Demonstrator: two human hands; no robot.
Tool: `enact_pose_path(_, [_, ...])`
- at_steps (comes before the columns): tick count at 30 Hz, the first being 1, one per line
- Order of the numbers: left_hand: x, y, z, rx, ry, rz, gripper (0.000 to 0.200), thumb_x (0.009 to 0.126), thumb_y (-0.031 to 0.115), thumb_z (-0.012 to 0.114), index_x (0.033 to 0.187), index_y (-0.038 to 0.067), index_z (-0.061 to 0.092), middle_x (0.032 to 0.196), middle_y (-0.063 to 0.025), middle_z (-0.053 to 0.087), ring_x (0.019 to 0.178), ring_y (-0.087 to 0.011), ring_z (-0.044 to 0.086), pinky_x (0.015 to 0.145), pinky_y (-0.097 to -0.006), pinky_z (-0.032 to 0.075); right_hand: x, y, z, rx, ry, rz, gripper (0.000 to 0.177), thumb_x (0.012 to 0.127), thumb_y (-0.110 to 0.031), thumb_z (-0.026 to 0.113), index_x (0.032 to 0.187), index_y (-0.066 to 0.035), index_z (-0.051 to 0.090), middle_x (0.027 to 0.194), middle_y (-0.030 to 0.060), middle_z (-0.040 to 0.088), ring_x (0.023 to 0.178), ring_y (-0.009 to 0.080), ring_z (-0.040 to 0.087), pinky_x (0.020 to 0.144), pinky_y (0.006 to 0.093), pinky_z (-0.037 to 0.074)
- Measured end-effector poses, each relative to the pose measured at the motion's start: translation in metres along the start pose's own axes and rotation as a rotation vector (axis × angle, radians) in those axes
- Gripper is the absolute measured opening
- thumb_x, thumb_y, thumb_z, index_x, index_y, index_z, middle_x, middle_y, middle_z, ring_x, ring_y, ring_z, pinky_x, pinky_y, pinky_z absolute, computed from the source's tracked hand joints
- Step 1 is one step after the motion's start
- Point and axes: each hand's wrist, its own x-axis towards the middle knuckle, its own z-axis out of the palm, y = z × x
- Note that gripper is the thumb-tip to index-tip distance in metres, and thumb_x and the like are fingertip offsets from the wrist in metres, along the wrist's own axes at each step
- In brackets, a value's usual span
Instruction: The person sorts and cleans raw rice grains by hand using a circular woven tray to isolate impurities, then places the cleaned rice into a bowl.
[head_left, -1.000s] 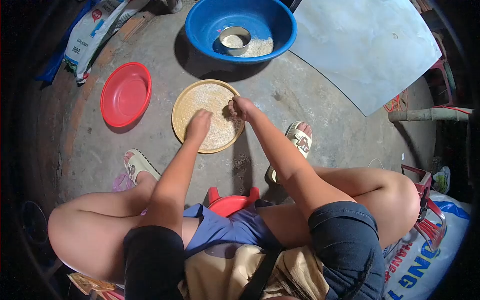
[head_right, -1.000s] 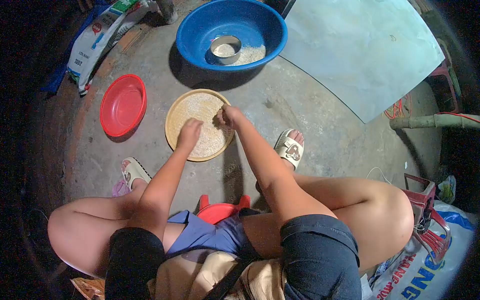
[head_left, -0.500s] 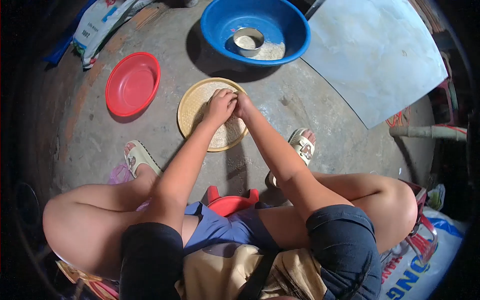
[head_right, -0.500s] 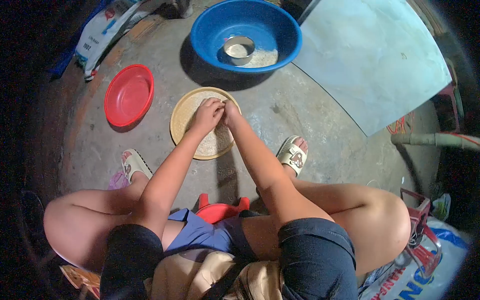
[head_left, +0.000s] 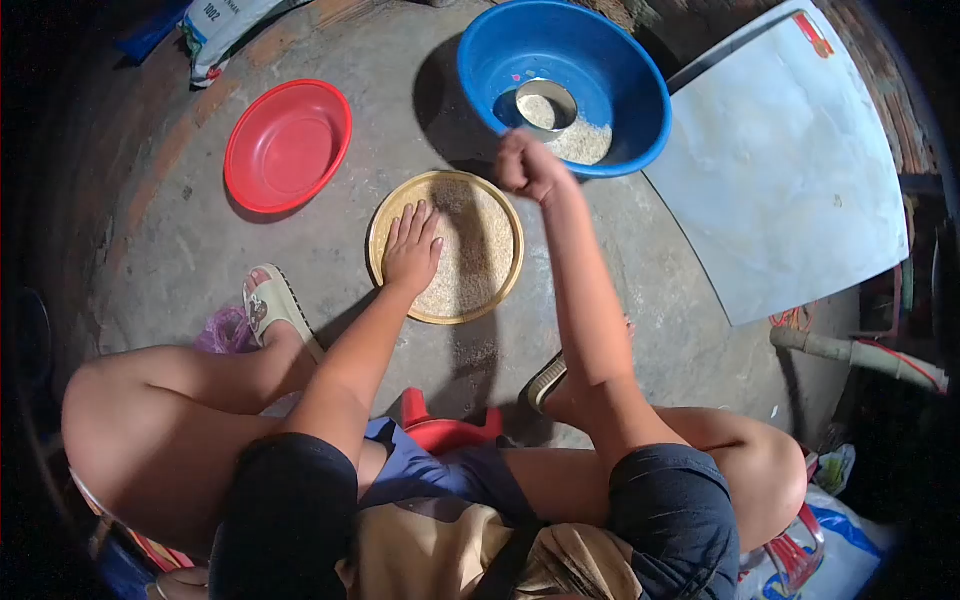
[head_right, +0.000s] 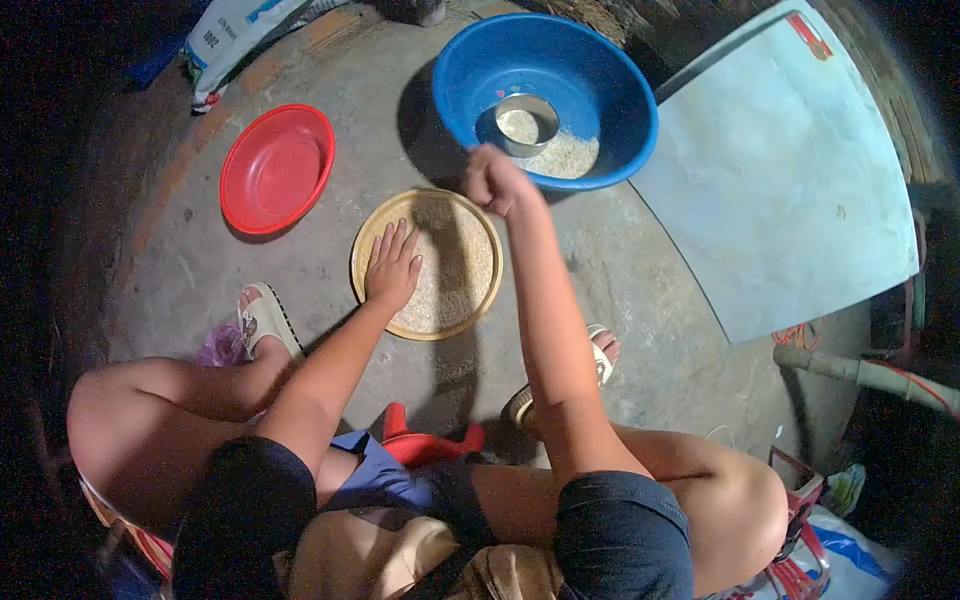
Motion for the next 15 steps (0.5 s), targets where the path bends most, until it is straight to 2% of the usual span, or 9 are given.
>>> enact_pose_path(2, [0.002, 0.002, -0.003, -0.039, 0.024, -0.032, 0.05, 0.088, 0.031, 0.045, 0.135, 0.014, 0.035, 0.143, -0.0081, 0.027, 0.133, -0.0259, 0.021, 0.108, -0.0407, 0.017, -0.002, -0.047, 0.005, 0.036, 0.104, -0.17, 0.021, 0.084, -0.019, 0.047, 0.064, -0.013, 0.042, 0.05, -0.0009, 0.042, 0.035, 0.0123, 0.039, 0.03, 0.026, 0.027])
enact_pose_path(3, [0.002, 0.001, -0.002, -0.037, 0.029, -0.03, 0.05, 0.088, 0.031, 0.045, 0.134, 0.015, 0.035, 0.143, -0.0076, 0.028, 0.133, -0.0254, 0.022, 0.108, -0.0406, 0.017, -0.01, -0.066, 0.021, -0.13, 0.247, -0.407, 0.02, 0.085, -0.018, 0.046, 0.066, -0.012, 0.043, 0.052, 0.0011, 0.044, 0.038, 0.0139, 0.042, 0.033, 0.0268, 0.031])
enact_pose_path(4, [0.002, 0.001, -0.002, -0.034, 0.033, -0.028, 0.05, 0.088, 0.031, 0.045, 0.134, 0.015, 0.036, 0.142, -0.0071, 0.028, 0.133, -0.025, 0.022, 0.108, -0.0404, 0.017, 0.0, -0.089, 0.014, 0.089, 0.314, -0.515, 0.02, 0.085, -0.017, 0.043, 0.066, -0.011, 0.044, 0.053, 0.0018, 0.043, 0.042, 0.0151, 0.042, 0.037, 0.0274, 0.033])
enact_pose_path(6, [0.002, 0.001, -0.004, -0.043, 0.045, -0.038, 0.05, 0.088, 0.03, 0.045, 0.134, 0.015, 0.036, 0.142, -0.0072, 0.029, 0.132, -0.025, 0.023, 0.108, -0.0404, 0.017, -0.006, -0.112, 0.035, -0.013, 0.479, -0.868, 0.025, 0.086, -0.017, 0.042, 0.063, -0.01, 0.042, 0.052, 0.0027, 0.041, 0.044, 0.016, 0.042, 0.039, 0.0287, 0.032])
enact_pose_path(9, [0.002, 0.0, -0.007, -0.056, 0.056, -0.041, 0.05, 0.087, 0.03, 0.046, 0.133, 0.015, 0.037, 0.142, -0.0074, 0.03, 0.132, -0.0252, 0.025, 0.108, -0.0405, 0.018, 0.019, -0.132, -0.001, -0.601, 0.58, -0.983, 0.032, 0.091, -0.03, 0.043, 0.076, -0.004, 0.056, 0.065, 0.0064, 0.055, 0.056, 0.0154, 0.051, 0.05, 0.0281, 0.041])
enact_pose_path(11, [0.002, 0.001, -0.009, -0.068, 0.056, -0.049, 0.05, 0.086, 0.029, 0.047, 0.133, 0.015, 0.037, 0.141, -0.0075, 0.03, 0.131, -0.0253, 0.026, 0.107, -0.0405, 0.019, 0.071, -0.142, -0.076, -1.336, 0.644, -0.7, 0.049, 0.091, -0.042, 0.042, 0.098, 0.003, 0.059, 0.085, 0.0164, 0.062, 0.078, 0.0243, 0.059, 0.073, 0.0346, 0.046])
enact_pose_path(12, [0.002, 0.001, -0.011, -0.099, 0.052, -0.046, 0.049, 0.086, 0.027, 0.047, 0.133, 0.015, 0.037, 0.142, -0.0081, 0.03, 0.132, -0.0258, 0.025, 0.107, -0.0407, 0.019, 0.076, -0.126, -0.082, -1.539, 0.656, -0.5, 0.065, 0.089, -0.051, 0.041, 0.117, 0.007, 0.049, 0.105, 0.0253, 0.058, 0.104, 0.033, 0.053, 0.095, 0.0387, 0.036])
enact_pose_path(13, [0.003, 0.0, -0.011, -0.126, 0.049, -0.042, 0.049, 0.086, 0.025, 0.048, 0.133, 0.014, 0.037, 0.142, -0.0086, 0.029, 0.132, -0.0262, 0.024, 0.108, -0.0408, 0.018, 0.089, -0.11, -0.115, -1.739, 0.756, -0.447, 0.071, 0.088, -0.053, 0.039, 0.127, 0.006, 0.039, 0.12, 0.0308, 0.047, 0.119, 0.0405, 0.04, 0.101, 0.0439, 0.029])
enact_pose_path(15, [0.004, -0.001, -0.01, -0.082, 0.055, -0.041, 0.05, 0.086, 0.029, 0.047, 0.132, 0.014, 0.037, 0.14, -0.0083, 0.033, 0.13, -0.0254, 0.027, 0.107, -0.0406, 0.019, 0.068, -0.079, -0.094, -1.825, 1.017, -0.515, 0.071, 0.087, -0.051, 0.041, 0.131, 0.004, 0.033, 0.126, 0.034, 0.039, 0.122, 0.0469, 0.032, 0.101, 0.0483, 0.027])
